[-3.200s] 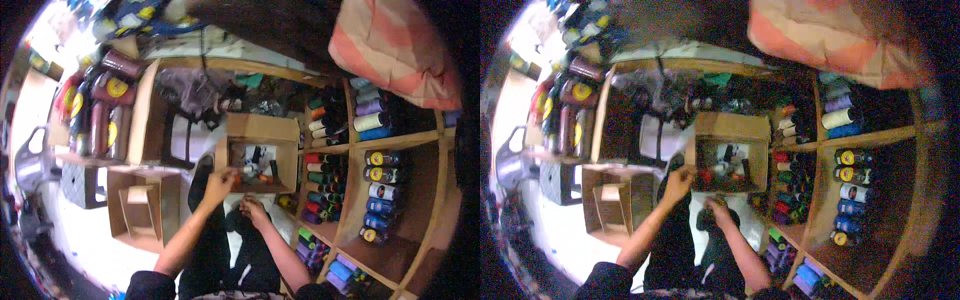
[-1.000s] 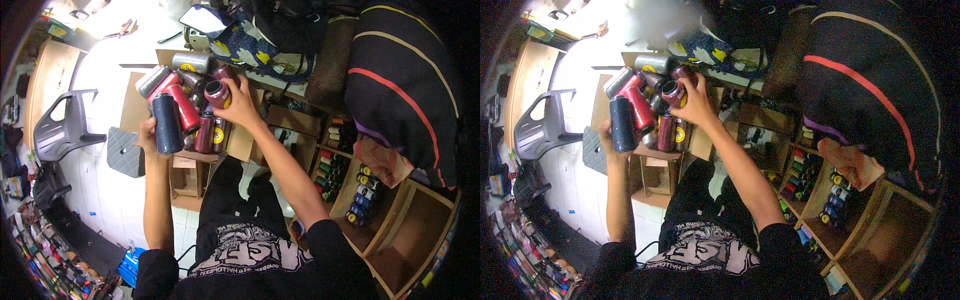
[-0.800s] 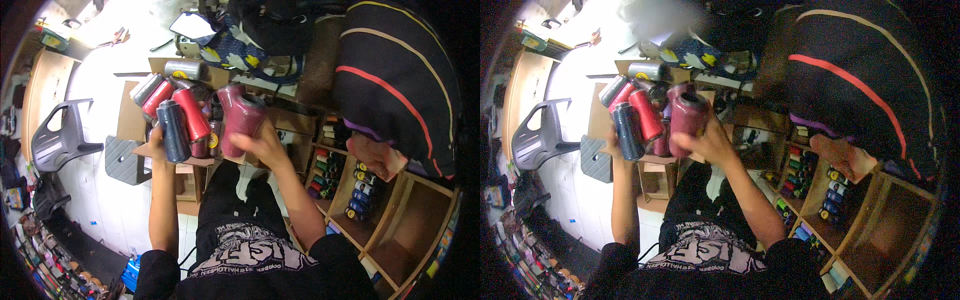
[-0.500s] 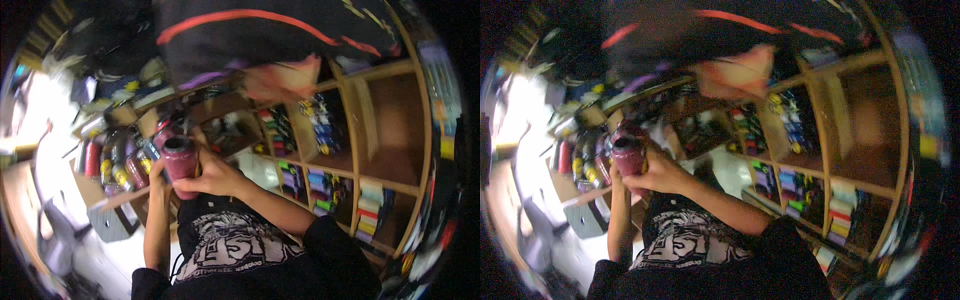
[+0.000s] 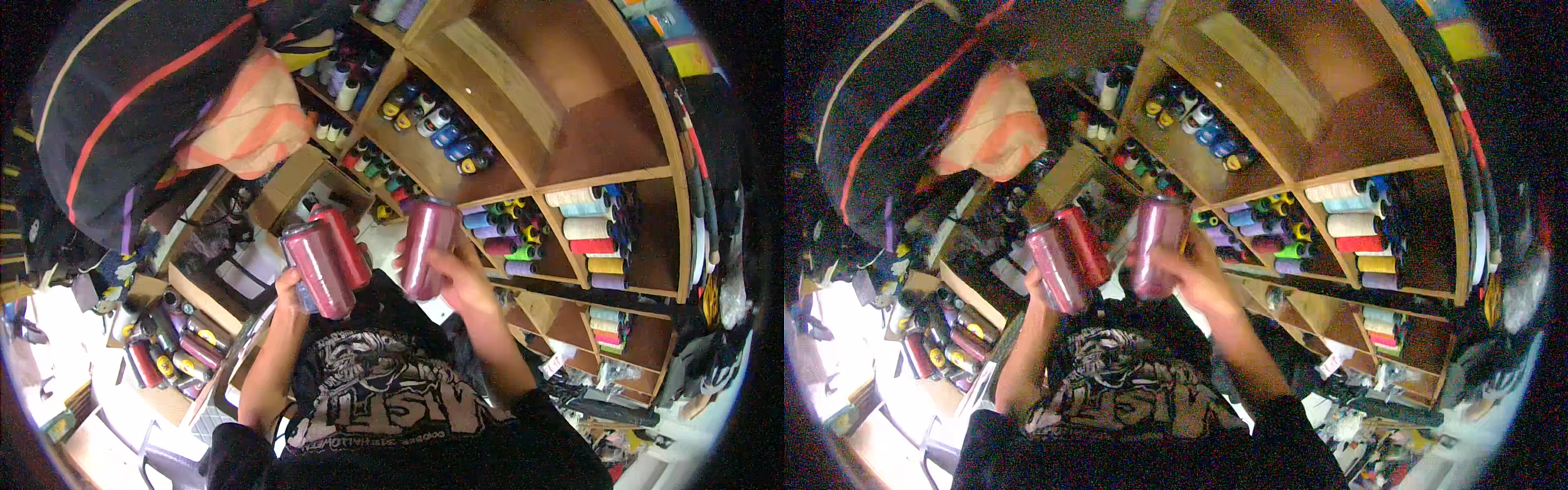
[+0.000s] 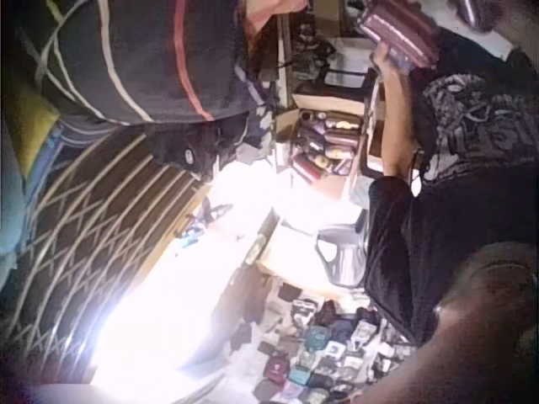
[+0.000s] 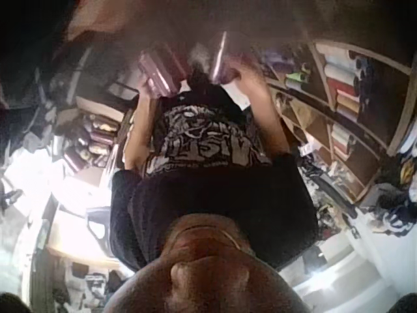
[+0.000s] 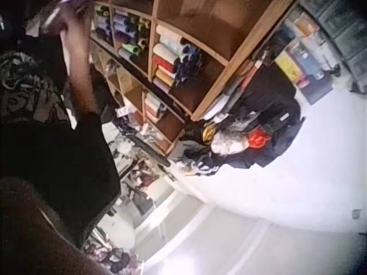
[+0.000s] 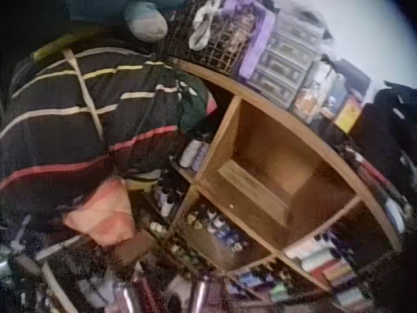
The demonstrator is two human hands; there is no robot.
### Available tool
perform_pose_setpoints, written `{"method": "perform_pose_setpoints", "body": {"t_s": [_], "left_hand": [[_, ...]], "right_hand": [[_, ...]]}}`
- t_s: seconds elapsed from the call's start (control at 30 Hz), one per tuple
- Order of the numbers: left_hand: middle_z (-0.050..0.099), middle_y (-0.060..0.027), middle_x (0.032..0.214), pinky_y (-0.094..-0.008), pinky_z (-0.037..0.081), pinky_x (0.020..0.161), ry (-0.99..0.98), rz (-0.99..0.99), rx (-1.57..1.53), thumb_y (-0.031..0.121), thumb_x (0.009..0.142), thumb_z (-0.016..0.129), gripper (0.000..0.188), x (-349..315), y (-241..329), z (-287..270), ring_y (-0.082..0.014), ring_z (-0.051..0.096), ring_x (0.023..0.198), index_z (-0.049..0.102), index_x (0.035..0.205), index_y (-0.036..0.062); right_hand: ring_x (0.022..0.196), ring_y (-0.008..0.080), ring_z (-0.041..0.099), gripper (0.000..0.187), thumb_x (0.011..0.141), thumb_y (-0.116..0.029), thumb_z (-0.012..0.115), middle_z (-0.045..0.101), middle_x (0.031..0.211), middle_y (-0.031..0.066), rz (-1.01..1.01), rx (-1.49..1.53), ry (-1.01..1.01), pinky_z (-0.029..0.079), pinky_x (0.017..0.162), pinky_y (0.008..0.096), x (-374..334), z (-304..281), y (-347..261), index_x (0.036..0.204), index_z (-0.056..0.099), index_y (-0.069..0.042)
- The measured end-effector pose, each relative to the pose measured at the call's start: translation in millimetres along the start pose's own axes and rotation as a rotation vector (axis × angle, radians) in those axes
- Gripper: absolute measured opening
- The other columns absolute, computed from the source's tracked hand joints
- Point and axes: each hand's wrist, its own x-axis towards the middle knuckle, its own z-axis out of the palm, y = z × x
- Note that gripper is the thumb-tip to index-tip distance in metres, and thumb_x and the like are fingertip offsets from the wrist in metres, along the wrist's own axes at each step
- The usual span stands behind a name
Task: The person sorts various spools of thread and containers from a cardboard box onto wooden shelves, organizing them by color and type.
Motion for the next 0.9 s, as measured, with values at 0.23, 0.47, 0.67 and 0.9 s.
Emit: {"method": "perform_pose_setpoints", "body": {"t_s": [0.23,0.47,0.67,0.9], "left_hand": [[0.038,-0.0206,0.133,-0.0477,0.038,0.098,0.069,-0.068,0.109,0.031,0.058,0.073,0.1,6,-5,-5,-0.0351,0.046,0.116,0.021,0.139,0.005],[0.039,-0.0214,0.132,-0.0492,0.038,0.098,0.098,-0.059,0.097,0.029,0.057,0.074,0.103,10,-10,15,-0.0367,0.046,0.116,0.018,0.14,0.0084],[0.04,-0.0222,0.131,-0.0504,0.037,0.098,0.101,-0.065,0.048,0.028,0.055,0.074,0.103,17,-21,23,-0.0385,0.045,0.116,0.018,0.14,0.009],[0.041,-0.0232,0.129,-0.0518,0.036,0.099,0.102,-0.035,-0.028,0.028,0.054,0.075,0.104,18,-27,29,-0.0406,0.044,0.117,0.019,0.14,0.0098]], "right_hand": [[0.081,0.019,0.06,0.041,0.084,-0.031,0.057,0.058,0.095,0.0086,0.206,-0.046,0.253,0.05,0.07,0.0339,55,-108,5,0.112,0.049,-0.002],[0.09,0.0219,0.06,0.056,0.068,-0.034,0.073,0.063,0.096,0.0108,-0.171,-0.961,0.487,0.047,0.078,0.0307,128,-164,3,0.11,0.056,0.0],[0.089,0.0325,0.061,0.053,0.064,-0.031,0.073,0.064,0.094,0.0187,-0.261,-1.293,0.564,0.047,0.078,0.0389,203,-186,-8,0.106,0.058,-0.003],[0.094,0.0355,0.057,0.047,0.067,-0.037,0.069,0.062,0.094,0.0174,-0.786,-1.608,0.411,0.045,0.082,0.0413,283,-234,-3,0.103,0.06,-0.008]]}}
